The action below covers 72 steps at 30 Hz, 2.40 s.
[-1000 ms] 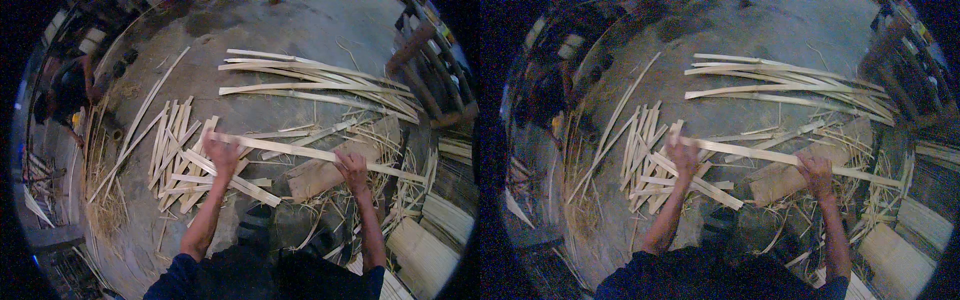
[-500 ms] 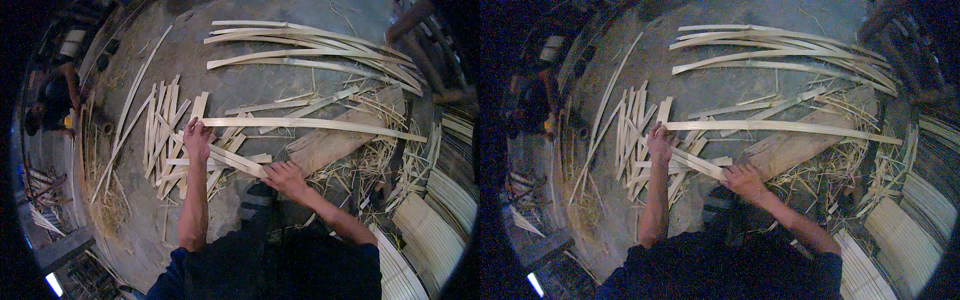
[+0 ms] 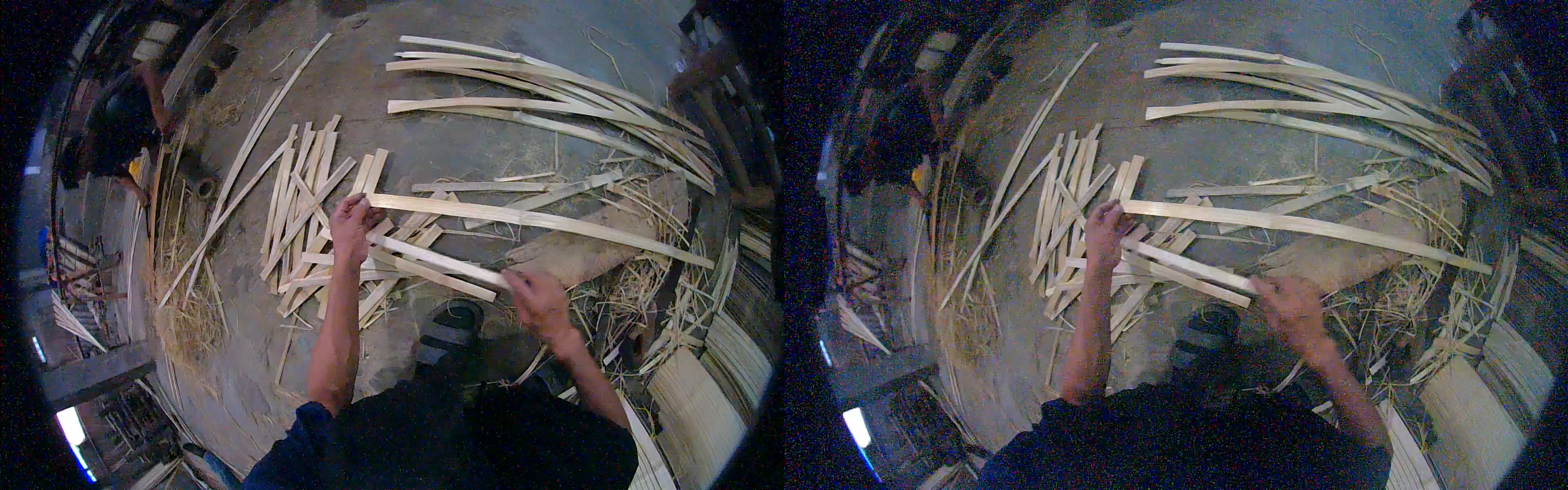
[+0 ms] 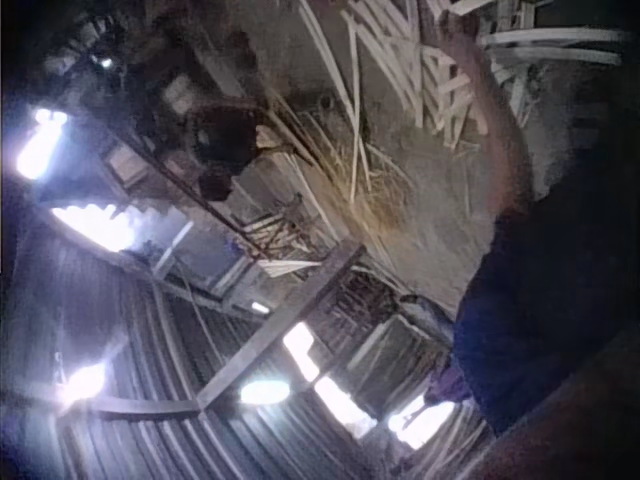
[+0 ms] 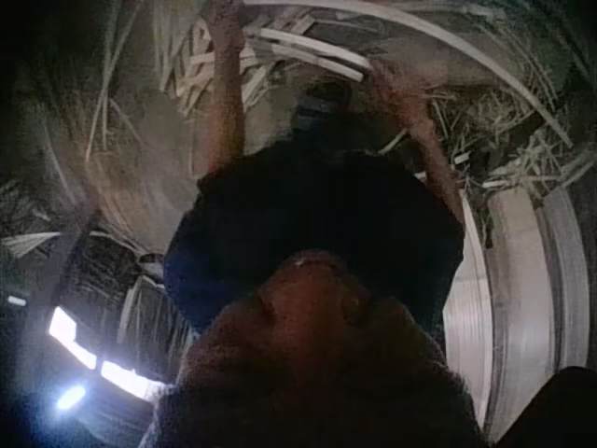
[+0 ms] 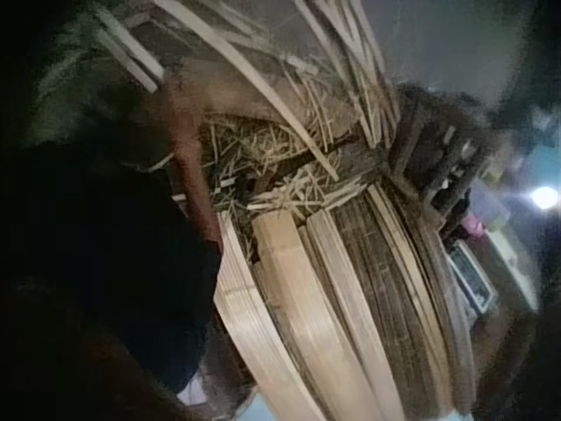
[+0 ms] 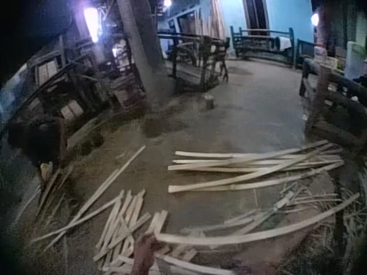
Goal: The person sits on the floor and uses a knife to split long bamboo strips into thinner pieces. They repeatedly pick up strips, split them, and place the resulting pieces on the floor.
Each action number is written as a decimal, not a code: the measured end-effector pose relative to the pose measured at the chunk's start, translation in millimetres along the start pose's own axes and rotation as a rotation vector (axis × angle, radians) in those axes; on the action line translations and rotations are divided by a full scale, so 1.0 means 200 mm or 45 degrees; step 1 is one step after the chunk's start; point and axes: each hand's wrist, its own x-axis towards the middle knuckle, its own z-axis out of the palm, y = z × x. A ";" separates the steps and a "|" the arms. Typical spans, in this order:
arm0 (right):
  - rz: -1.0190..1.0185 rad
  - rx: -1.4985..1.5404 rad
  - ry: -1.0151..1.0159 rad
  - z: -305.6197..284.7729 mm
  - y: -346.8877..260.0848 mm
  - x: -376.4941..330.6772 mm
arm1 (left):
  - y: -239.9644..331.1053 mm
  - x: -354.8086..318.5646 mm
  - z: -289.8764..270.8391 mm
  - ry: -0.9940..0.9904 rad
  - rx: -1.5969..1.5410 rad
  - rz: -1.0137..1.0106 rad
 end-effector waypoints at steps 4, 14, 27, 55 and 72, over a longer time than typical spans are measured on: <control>0.041 -0.102 0.130 -0.16 0.21 -0.06 | 0.03 0.00 0.02 -0.005 0.070 0.014; 0.011 -0.224 0.212 -0.21 0.32 0.25 | -0.04 0.02 0.00 -0.032 -0.200 0.020; 0.015 -0.130 0.106 -0.16 0.38 0.35 | 0.00 -0.01 0.07 0.115 -0.131 0.205; 0.504 0.246 -0.111 -0.28 0.77 0.15 | -0.08 0.01 0.12 0.112 0.115 0.259; 0.602 0.001 -0.210 -0.41 0.62 0.18 | 0.04 -0.24 0.52 0.090 1.162 1.167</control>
